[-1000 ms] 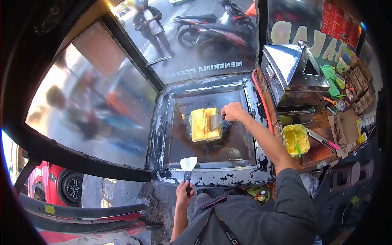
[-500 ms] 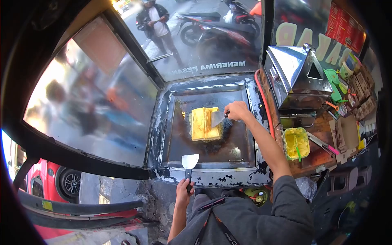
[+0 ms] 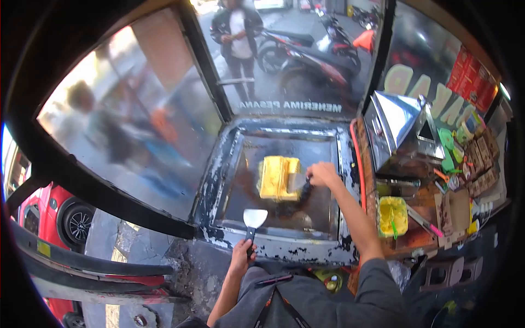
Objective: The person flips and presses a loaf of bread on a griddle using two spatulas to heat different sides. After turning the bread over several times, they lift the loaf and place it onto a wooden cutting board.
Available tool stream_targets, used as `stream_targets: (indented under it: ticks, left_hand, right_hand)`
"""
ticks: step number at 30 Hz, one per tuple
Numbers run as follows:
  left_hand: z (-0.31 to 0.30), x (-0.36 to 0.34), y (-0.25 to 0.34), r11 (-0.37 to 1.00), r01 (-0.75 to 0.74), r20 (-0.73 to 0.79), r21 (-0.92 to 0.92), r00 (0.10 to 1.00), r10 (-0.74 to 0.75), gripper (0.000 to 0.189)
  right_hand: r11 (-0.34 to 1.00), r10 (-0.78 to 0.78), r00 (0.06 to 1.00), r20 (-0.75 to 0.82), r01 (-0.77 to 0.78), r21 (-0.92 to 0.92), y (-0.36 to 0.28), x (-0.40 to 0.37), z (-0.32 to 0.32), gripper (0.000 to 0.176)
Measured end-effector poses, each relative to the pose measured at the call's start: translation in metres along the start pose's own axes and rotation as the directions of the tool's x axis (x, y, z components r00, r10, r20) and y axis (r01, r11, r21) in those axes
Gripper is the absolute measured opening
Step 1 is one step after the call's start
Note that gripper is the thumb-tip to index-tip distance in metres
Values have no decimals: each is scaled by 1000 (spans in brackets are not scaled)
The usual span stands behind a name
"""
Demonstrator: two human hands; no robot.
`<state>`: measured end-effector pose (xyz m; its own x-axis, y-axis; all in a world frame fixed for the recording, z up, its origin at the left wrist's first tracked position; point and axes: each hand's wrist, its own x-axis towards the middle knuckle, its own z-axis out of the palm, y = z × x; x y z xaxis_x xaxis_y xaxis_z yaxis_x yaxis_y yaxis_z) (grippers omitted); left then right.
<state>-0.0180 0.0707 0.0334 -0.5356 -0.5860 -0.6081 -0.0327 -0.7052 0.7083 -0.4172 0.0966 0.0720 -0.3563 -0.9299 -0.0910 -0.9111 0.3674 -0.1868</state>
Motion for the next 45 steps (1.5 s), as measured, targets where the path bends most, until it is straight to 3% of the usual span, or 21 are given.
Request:
stream_targets:
  ticks: [4, 5, 7, 8, 10, 12, 14, 17, 18, 21, 25, 28, 30, 32, 34, 36, 37, 39, 41, 45]
  left_hand:
    - [-17, 11, 8, 995, -62, 35, 78, 998, 60, 15]
    - [-24, 18, 7, 991, -71, 32, 113, 997, 68, 16]
    - [-29, 37, 18, 985, -85, -20, 152, 996, 90, 19]
    - [-38, 60, 25, 937, -199, 7, 288, 979, 206, 19]
    - [-34, 83, 38, 867, -261, 25, 425, 961, 277, 18]
    - [-41, 121, 37, 715, -331, 81, 615, 929, 360, 24]
    - [-25, 119, 58, 550, -348, 130, 759, 909, 395, 28]
    - [-12, 128, 61, 388, -397, 146, 832, 830, 538, 29]
    - [-12, 129, 61, 394, -409, 180, 823, 846, 501, 30]
    - [-19, 134, 60, 394, -476, 292, 786, 848, 441, 32]
    - [-24, 143, 58, 440, -445, 229, 780, 858, 461, 30]
    - [-32, 138, 68, 513, -399, 183, 760, 889, 419, 27]
    - [-40, 128, 70, 586, -414, 155, 696, 884, 441, 27]
    - [-55, 120, 66, 695, -337, 103, 635, 929, 357, 27]
    - [-69, 101, 62, 717, -387, 124, 579, 912, 392, 26]
    - [-87, 84, 57, 823, -272, 114, 499, 962, 249, 21]
    - [-93, 75, 54, 864, -207, 119, 458, 978, 171, 19]
    - [-98, 54, 51, 908, -193, 97, 371, 981, 169, 17]
    - [-101, 34, 50, 933, -178, 78, 312, 984, 162, 15]
    - [-108, 5, 54, 949, -167, 60, 268, 986, 156, 18]
  right_hand:
    - [948, 215, 971, -107, -180, 263, 3, -55, -4, 32]
    - [885, 256, 961, -104, -189, 425, 9, -65, 12, 32]
    - [674, 351, 934, -67, -202, 711, 23, -81, 55, 32]
    - [534, 432, 902, 12, -266, 802, 8, -104, 61, 31]
    - [203, 544, 825, 155, -308, 929, -45, -119, 62, 31]
    - [138, 581, 792, 187, -322, 937, -71, -117, 91, 31]
    - [240, 582, 812, 51, -232, 943, -96, -109, 126, 30]
    - [221, 613, 789, 51, -234, 947, -107, -106, 130, 32]
    - [216, 623, 781, 42, -224, 950, -109, -104, 128, 32]
    - [387, 662, 747, -63, -269, 882, -115, -102, 127, 34]
    - [385, 642, 765, -40, -277, 880, -113, -109, 114, 34]
    - [399, 697, 715, -48, -332, 855, -113, -120, 105, 35]
    - [483, 667, 724, -176, -240, 842, -112, -131, 109, 33]
    - [479, 690, 714, -117, -330, 813, -121, -140, 95, 34]
    - [604, 617, 762, -199, -296, 740, -127, -136, 89, 35]
    - [752, 503, 819, -277, -256, 607, -147, -126, 58, 34]
    - [752, 495, 834, -243, -270, 601, -169, -114, 30, 35]
    - [833, 345, 891, -294, -146, 534, -171, -73, 31, 34]
    - [903, 257, 919, -299, -118, 414, -186, -22, 21, 31]
    - [974, 194, 951, -239, -157, 166, -188, 93, 47, 29]
